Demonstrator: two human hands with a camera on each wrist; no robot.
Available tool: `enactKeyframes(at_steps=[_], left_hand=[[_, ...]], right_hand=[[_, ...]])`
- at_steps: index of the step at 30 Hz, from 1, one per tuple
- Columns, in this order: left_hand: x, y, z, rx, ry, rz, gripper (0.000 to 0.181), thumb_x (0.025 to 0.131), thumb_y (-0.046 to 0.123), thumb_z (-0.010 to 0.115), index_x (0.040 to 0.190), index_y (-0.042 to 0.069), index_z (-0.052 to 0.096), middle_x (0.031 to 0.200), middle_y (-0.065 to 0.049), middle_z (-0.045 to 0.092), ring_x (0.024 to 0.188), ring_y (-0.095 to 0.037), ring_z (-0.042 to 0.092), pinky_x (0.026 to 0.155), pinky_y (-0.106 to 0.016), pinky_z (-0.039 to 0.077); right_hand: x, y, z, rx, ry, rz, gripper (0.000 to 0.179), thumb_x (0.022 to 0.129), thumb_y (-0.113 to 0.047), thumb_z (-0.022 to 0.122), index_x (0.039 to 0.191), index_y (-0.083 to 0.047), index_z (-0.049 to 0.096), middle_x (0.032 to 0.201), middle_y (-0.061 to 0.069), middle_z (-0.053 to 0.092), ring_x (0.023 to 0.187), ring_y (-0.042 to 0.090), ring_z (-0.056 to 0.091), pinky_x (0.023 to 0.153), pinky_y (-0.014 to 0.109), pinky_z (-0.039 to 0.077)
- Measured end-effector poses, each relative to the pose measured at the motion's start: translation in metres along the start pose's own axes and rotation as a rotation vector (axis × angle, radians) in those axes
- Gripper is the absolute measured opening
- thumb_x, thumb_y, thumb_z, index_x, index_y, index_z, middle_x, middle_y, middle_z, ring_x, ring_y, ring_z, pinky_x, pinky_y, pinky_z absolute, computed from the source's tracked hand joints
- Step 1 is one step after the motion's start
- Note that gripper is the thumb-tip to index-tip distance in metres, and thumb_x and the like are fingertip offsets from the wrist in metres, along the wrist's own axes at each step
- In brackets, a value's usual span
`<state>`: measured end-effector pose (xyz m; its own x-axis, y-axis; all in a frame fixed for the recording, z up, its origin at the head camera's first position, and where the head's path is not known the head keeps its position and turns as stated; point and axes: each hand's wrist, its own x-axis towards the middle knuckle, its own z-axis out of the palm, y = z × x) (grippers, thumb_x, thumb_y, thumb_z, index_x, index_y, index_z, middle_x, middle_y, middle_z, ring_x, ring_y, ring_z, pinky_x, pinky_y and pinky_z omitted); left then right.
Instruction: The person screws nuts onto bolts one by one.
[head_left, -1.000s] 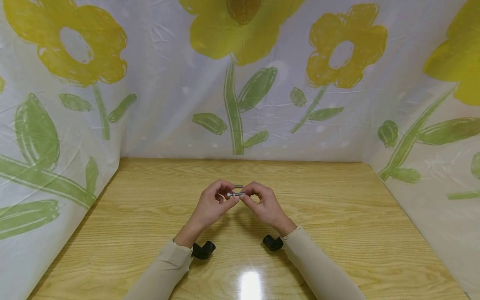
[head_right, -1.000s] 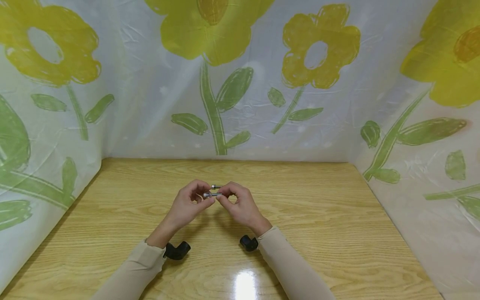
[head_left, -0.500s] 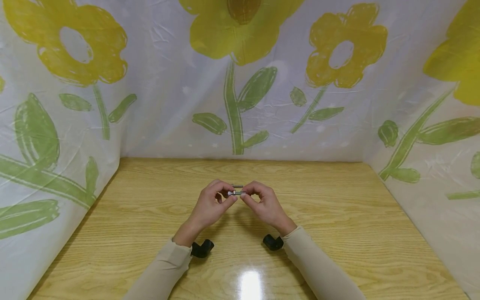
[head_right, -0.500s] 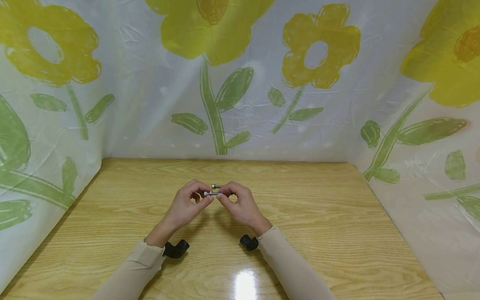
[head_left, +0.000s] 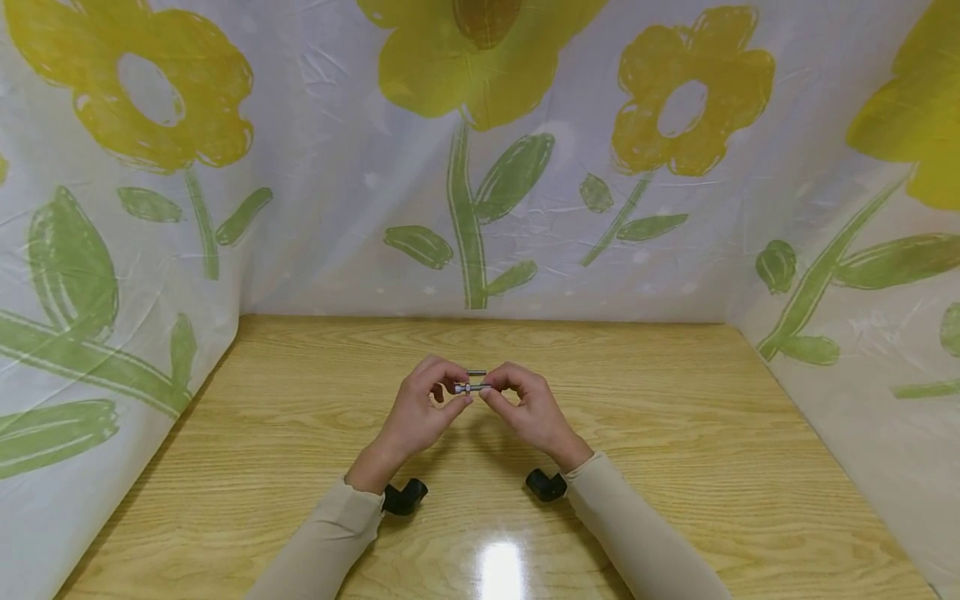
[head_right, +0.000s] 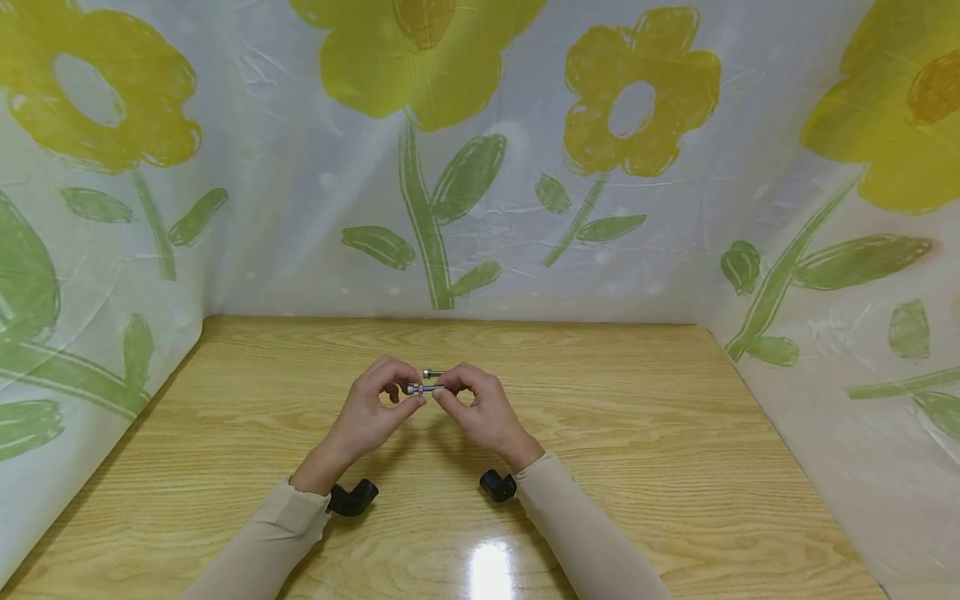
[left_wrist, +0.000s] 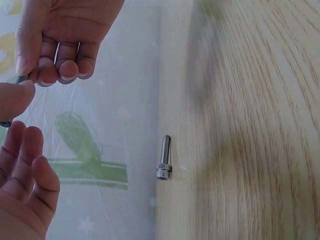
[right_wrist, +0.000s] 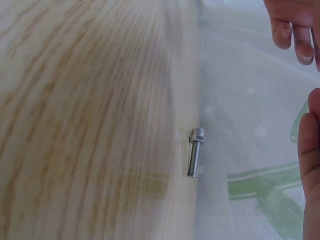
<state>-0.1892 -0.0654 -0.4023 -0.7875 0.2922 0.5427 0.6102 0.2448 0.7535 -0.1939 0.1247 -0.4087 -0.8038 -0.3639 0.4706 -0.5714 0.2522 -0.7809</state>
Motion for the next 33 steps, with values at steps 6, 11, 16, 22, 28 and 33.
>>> enactKeyframes(at_steps=[6, 11, 16, 22, 28, 33], left_hand=[[0.0, -0.002, 0.001, 0.005, 0.014, 0.028, 0.016, 0.08, -0.012, 0.07, 0.089, -0.003, 0.062, 0.093, -0.017, 0.057, 0.075, -0.034, 0.052, 0.059, -0.05, 0.043], [0.0, -0.003, 0.001, 0.008, -0.006, 0.002, 0.01, 0.085, -0.006, 0.068, 0.091, -0.001, 0.061, 0.093, -0.015, 0.057, 0.078, -0.033, 0.052, 0.062, -0.048, 0.043], [-0.001, -0.001, 0.0, -0.001, -0.019, -0.039, 0.004, 0.089, -0.001, 0.066, 0.09, 0.001, 0.062, 0.092, -0.014, 0.057, 0.079, -0.031, 0.053, 0.063, -0.05, 0.044], [-0.001, -0.015, 0.003, 0.002, -0.004, -0.026, 0.017, 0.082, -0.002, 0.073, 0.095, 0.0, 0.061, 0.094, -0.018, 0.056, 0.079, -0.036, 0.053, 0.062, -0.05, 0.045], [-0.002, -0.038, 0.008, 0.014, 0.003, 0.041, 0.02, 0.08, -0.002, 0.075, 0.096, 0.005, 0.063, 0.094, -0.01, 0.058, 0.078, -0.03, 0.053, 0.059, -0.046, 0.043], [-0.002, -0.041, 0.007, 0.013, -0.008, 0.032, 0.012, 0.086, 0.01, 0.072, 0.094, 0.013, 0.064, 0.094, -0.001, 0.057, 0.08, -0.023, 0.052, 0.061, -0.042, 0.044]], right_hand=[[0.0, 0.004, 0.0, 0.011, -0.006, 0.017, 0.004, 0.093, -0.002, 0.061, 0.092, -0.005, 0.065, 0.09, 0.006, 0.064, 0.083, 0.017, 0.059, 0.076, 0.036, 0.05], [0.0, -0.001, -0.001, 0.007, -0.007, 0.01, 0.004, 0.093, -0.002, 0.061, 0.091, 0.001, 0.064, 0.09, 0.009, 0.064, 0.084, 0.017, 0.059, 0.076, 0.033, 0.05], [0.0, -0.001, -0.001, 0.011, -0.002, 0.004, 0.005, 0.093, -0.002, 0.06, 0.09, 0.001, 0.064, 0.09, 0.009, 0.064, 0.083, 0.017, 0.059, 0.075, 0.034, 0.05], [0.0, -0.002, -0.001, 0.014, -0.001, 0.001, 0.005, 0.092, 0.002, 0.06, 0.091, 0.0, 0.064, 0.09, 0.011, 0.064, 0.083, 0.017, 0.059, 0.075, 0.033, 0.05], [0.0, -0.003, 0.0, 0.014, -0.004, 0.008, 0.005, 0.092, 0.002, 0.06, 0.09, 0.001, 0.064, 0.09, 0.011, 0.064, 0.084, 0.018, 0.058, 0.076, 0.039, 0.05], [0.0, -0.003, -0.001, 0.005, -0.007, 0.02, 0.005, 0.093, 0.001, 0.06, 0.091, 0.002, 0.064, 0.091, 0.009, 0.064, 0.084, 0.017, 0.058, 0.077, 0.036, 0.05]])
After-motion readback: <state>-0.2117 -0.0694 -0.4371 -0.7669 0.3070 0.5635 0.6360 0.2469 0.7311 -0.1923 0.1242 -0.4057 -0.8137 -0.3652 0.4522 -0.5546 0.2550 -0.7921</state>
